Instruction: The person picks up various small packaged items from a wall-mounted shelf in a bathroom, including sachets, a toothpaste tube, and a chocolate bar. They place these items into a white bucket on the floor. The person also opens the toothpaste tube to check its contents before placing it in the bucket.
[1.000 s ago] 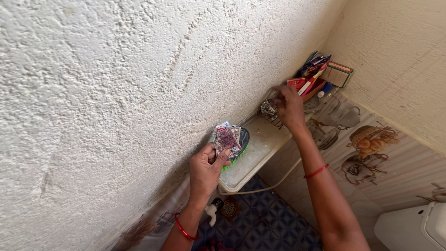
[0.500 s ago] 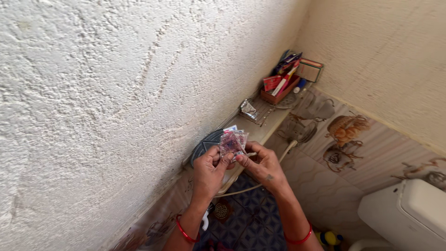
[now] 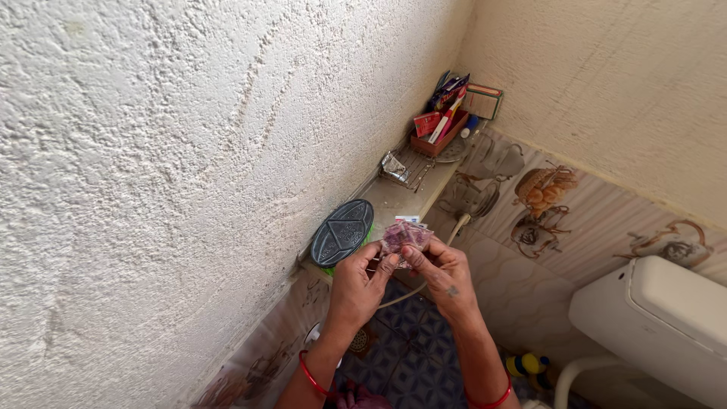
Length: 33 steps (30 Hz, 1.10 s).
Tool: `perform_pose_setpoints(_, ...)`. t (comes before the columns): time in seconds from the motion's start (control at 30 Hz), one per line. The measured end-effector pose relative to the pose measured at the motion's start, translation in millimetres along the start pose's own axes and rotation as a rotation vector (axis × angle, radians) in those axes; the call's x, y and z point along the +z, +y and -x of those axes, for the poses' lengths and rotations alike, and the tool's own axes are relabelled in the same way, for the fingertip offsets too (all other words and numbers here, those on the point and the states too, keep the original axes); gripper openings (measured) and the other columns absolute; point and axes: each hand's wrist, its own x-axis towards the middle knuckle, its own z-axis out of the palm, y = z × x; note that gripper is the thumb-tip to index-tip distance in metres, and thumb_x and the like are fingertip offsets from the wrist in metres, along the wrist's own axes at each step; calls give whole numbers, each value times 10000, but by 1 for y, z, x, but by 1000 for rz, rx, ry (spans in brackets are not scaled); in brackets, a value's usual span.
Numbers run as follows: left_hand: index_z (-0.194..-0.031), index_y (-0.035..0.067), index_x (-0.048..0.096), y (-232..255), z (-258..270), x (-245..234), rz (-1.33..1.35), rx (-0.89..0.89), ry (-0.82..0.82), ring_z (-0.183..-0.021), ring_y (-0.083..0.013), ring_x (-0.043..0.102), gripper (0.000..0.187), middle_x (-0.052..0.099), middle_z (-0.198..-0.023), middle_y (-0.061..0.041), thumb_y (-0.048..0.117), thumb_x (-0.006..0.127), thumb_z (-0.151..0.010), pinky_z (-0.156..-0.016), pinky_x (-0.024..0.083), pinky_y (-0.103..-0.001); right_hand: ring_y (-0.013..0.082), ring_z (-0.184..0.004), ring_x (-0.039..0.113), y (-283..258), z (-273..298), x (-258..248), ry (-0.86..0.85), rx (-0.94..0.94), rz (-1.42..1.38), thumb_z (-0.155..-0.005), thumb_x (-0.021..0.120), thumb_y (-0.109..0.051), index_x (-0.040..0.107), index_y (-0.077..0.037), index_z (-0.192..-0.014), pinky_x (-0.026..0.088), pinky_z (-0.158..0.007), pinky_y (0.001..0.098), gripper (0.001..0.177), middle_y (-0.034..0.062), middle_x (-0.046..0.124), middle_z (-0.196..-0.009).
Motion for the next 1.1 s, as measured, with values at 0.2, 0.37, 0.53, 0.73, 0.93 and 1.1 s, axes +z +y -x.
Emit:
perform_pose_setpoints(0.2,-963,-10,754,-9,14,4,128,-36,-51,-633,-69,638,226,728,-714,-43,214,743,-935,-571,500,-244,78,-698,583,22,30,-6,123,50,13,-932,778,-185,743,14,-1019,497,-594,251,220,21,692,-834)
perform_pose_setpoints(0.37,-917,-31,743,-22,23,24,201,-68,-92,-622,-61,660,208,735,-719,-26,175,771,-905,-572,546,-224,71,-720,619,26,57,-12,284,68,-4,-901,773,-164,697,12,-1085,541,-607,249,266,31,707,-870)
perform_pose_setpoints(0.53,-935,-16,747,-34,34,52,280,-148,-203,-652,-69,704,213,759,-772,-25,192,773,-895,-597,604,-229,97,-764,684,20,87,-31,400,28,-61,-895,744,-118,677,13,-1144,574,-636,268,289,55,751,-922)
perform_pose_setpoints(0.73,-949,-3,747,-44,51,92,300,-165,-365,-661,-56,688,211,750,-774,-13,202,760,-902,-604,591,-229,117,-761,685,20,135,-62,493,-59,-73,-927,714,-81,548,22,-1284,590,-669,283,407,83,746,-886)
perform_pose_setpoints(0.93,-912,-4,748,-54,92,149,309,-161,-537,-650,-30,548,175,671,-729,20,169,769,-921,-576,452,-218,115,-781,674,23,214,-102,576,-44,38,-940,708,-60,543,26,-1336,569,-713,277,437,84,740,-886)
perform_pose_setpoints(1.1,-943,27,770,-56,153,198,288,-84,-749,-703,-24,590,89,700,-771,27,107,766,-904,-622,494,-219,123,-908,682,21,304,-124,711,-56,2,-915,727,-17,696,24,-1174,561,-830,278,264,79,754,-1006)
